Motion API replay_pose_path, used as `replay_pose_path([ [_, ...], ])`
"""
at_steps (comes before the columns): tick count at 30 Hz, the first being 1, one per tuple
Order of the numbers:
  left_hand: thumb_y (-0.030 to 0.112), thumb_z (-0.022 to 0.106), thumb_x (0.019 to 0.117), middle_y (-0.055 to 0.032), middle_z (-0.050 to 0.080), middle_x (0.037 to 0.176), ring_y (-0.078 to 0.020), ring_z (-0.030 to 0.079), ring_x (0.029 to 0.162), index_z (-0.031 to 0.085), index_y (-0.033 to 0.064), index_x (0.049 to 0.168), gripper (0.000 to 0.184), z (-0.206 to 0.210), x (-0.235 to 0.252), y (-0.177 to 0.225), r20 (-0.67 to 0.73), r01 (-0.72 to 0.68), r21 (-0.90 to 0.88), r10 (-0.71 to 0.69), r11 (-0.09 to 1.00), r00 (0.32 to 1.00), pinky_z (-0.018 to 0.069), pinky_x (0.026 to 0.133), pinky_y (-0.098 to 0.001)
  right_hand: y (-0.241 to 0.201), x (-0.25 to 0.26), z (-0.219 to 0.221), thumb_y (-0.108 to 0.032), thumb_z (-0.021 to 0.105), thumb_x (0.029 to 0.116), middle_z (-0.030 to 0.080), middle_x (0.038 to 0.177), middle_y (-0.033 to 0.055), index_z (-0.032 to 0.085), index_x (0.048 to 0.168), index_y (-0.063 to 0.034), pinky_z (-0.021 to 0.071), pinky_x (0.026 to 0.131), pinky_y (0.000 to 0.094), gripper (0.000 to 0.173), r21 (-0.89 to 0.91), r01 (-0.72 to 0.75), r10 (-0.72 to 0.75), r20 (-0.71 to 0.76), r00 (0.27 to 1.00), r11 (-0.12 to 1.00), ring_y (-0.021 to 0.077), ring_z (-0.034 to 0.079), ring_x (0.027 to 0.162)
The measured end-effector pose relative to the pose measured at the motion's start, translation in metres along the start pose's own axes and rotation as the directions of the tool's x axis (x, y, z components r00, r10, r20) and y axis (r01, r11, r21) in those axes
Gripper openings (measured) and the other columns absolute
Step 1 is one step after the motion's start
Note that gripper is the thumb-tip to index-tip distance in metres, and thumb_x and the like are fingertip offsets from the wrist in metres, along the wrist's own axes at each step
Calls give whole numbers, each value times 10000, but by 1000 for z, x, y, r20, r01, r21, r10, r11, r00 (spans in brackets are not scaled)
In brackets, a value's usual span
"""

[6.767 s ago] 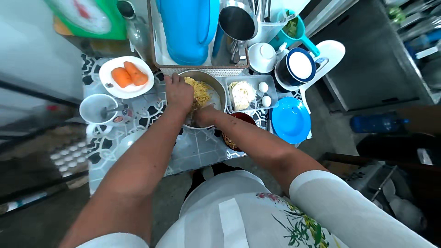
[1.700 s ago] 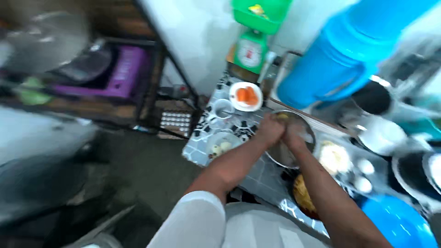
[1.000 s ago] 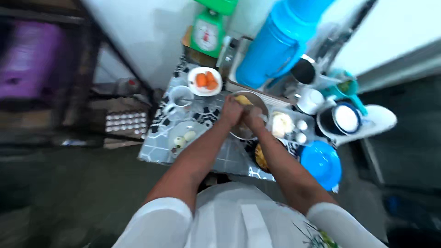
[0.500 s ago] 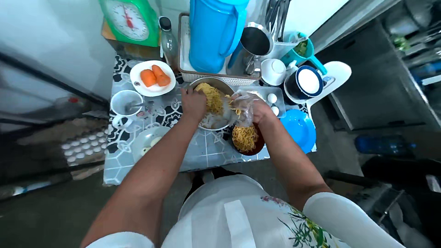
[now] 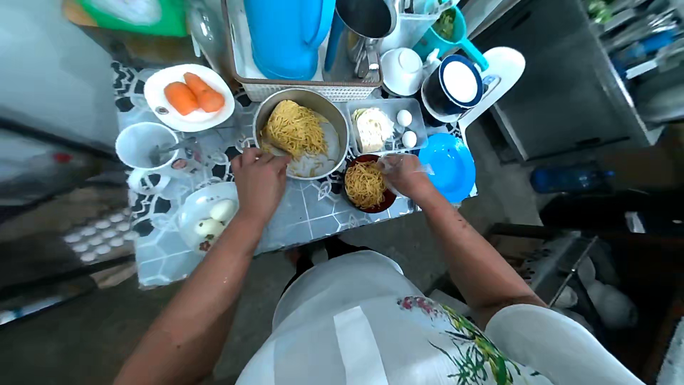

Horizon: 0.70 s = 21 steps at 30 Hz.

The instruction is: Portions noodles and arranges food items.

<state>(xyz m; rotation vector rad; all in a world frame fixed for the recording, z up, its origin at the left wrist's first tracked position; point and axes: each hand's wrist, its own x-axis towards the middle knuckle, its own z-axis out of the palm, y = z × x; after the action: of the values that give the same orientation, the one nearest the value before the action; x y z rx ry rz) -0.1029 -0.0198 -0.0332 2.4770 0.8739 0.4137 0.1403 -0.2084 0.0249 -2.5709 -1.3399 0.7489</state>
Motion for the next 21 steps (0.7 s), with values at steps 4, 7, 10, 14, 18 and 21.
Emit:
replay_pose_path([
  [4,48,594,1002,-181,740,1077,-468,569,1236,769,75,1123,215,7,-11,2,-18,-25,1,25,1000,1000,338,1059,-684,4,12,38,-117,687,951,725,1110,213,751,1124,-26,500,989,609,205,17,160,-161,142,977,987,393,674,1092],
  [7,-46,584,967,-184,735,1146,-474,564,1266,762,53,1136,264,9,-18,3,8,-90,-22,90,996,996,327,1081,-703,4,9,43,-35,643,960,683,1285,228,702,1262,18,448,1110,553,311,81,190,-184,-78,980,978,381,629,1243],
  [10,-86,549,963,-183,731,1189,-430,594,1274,740,45,1191,325,9,-19,0,38,-125,-7,125,992,991,289,1133,-685,1,-7,35,-95,629,992,739,1146,198,744,1149,13,530,991,547,223,134,117,-79,-265,961,984,351,708,1083],
  [14,-10,524,1024,-239,732,1130,-424,681,1138,715,-8,1208,266,2,-8,2,53,-104,-45,107,994,993,333,1161,-629,7,-27,32,-68,646,960,713,1219,222,734,1182,29,505,1038,558,258,38,117,-101,-299,949,992,379,675,1170],
  [18,121,596,1031,-251,733,1010,-453,685,1048,732,-52,1046,220,-3,12,4,45,-71,-84,75,994,996,418,1079,-619,7,-36,28,-119,688,948,716,1214,212,744,1161,9,491,1048,563,254,4,125,-120,-246,962,992,377,662,1183],
  [21,148,570,1045,-254,706,1181,-435,642,1179,728,-49,1119,263,-10,26,2,105,14,-207,8,978,994,419,1080,-624,12,-38,24,-117,736,914,692,1273,207,736,1177,13,466,1091,546,292,47,173,-160,-207,965,984,368,621,1258],
])
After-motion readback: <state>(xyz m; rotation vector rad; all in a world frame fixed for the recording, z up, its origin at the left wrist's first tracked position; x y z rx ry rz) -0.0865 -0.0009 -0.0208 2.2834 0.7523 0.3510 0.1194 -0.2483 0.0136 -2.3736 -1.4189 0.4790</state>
